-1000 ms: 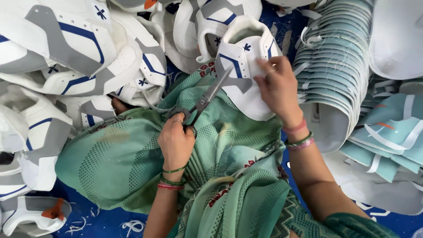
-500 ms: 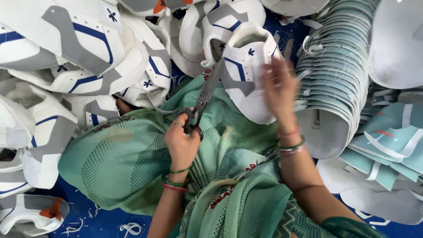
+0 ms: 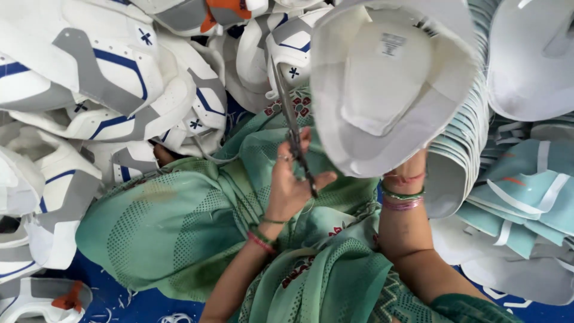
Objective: The person trims excess material and loose threads from shoe uppers using scissors.
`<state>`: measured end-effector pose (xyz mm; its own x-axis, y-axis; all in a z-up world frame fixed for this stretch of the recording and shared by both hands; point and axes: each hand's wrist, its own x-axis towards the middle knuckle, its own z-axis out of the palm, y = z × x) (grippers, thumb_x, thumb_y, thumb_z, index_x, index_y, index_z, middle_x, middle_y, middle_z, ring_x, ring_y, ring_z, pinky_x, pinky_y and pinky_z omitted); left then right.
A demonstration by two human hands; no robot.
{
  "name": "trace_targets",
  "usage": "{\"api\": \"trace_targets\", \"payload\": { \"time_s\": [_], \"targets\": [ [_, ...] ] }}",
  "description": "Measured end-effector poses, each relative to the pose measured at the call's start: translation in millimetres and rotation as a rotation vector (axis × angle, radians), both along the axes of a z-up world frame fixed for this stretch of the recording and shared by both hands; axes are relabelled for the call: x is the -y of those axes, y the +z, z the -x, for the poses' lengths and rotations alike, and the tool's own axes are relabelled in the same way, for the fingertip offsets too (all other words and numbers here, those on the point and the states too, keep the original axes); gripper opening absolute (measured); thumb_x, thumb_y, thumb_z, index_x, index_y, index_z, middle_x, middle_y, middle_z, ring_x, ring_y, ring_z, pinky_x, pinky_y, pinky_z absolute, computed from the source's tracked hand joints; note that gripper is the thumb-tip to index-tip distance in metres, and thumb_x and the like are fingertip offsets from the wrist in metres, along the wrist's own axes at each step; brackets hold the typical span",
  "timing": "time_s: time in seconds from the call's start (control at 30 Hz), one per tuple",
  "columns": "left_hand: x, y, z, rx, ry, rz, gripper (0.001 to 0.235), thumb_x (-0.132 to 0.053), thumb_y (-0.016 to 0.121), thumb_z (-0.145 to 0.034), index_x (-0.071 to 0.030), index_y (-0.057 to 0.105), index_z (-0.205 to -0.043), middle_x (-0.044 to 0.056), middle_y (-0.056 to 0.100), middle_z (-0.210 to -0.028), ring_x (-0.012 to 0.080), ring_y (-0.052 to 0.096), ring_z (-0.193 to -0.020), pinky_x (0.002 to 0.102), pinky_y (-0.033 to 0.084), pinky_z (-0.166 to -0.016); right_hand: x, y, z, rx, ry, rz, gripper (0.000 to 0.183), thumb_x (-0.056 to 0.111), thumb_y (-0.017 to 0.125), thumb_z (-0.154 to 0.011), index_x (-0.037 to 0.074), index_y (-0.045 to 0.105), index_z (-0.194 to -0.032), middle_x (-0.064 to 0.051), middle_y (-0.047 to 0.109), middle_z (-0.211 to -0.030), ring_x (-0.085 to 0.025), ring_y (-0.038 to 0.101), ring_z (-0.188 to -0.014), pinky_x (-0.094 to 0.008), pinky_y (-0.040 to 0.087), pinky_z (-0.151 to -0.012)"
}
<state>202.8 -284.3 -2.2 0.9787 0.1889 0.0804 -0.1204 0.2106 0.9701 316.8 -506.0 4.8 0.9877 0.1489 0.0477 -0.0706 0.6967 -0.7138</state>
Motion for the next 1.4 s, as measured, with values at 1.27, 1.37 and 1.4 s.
{"api": "trace_targets", "payload": {
  "time_s": [1.27, 1.37, 1.4],
  "targets": [
    [-98.3, -64.6, -11.6, 0.059, 0.109, -1.463, 0.026, -0.003, 0.06, -0.09, 0.001, 0.064, -0.115, 0.016, 0.066, -0.13, 0.0339, 0.061, -0.116, 0.044, 0.048, -0.104, -44.3, -57.8, -7.5, 0.082, -0.008, 0.972, 0.009, 0.002, 0.066, -0.105, -0.003, 0.064, -0.099, -0.005, 0.07, -0.088, -0.008, 0.066, -0.083, -0.022, 0.052, -0.077],
    [-99.5, -67.8, -8.5, 0.016, 0.05, -1.443, 0.021, -0.003, 0.062, -0.091, -0.001, 0.064, -0.112, 0.015, 0.067, -0.119, 0.033, 0.062, -0.112, 0.044, 0.049, -0.101, -39.1, -61.1, -9.6, 0.054, 0.018, 0.868, 0.008, 0.002, 0.065, -0.105, -0.002, 0.063, -0.1, -0.004, 0.07, -0.09, -0.009, 0.066, -0.084, -0.023, 0.053, -0.079],
    [-98.9, -68.5, -7.1, -0.029, 0.015, -1.421, 0.02, -0.002, 0.063, -0.091, -0.002, 0.065, -0.111, 0.013, 0.068, -0.114, 0.0327, 0.062, -0.11, 0.045, 0.05, -0.099, -36.6, -61.4, -10.3, 0.039, 0.026, 0.803, 0.007, 0.002, 0.065, -0.105, -0.002, 0.062, -0.1, -0.004, 0.069, -0.092, -0.009, 0.066, -0.085, -0.023, 0.053, -0.08]
  ]
}}
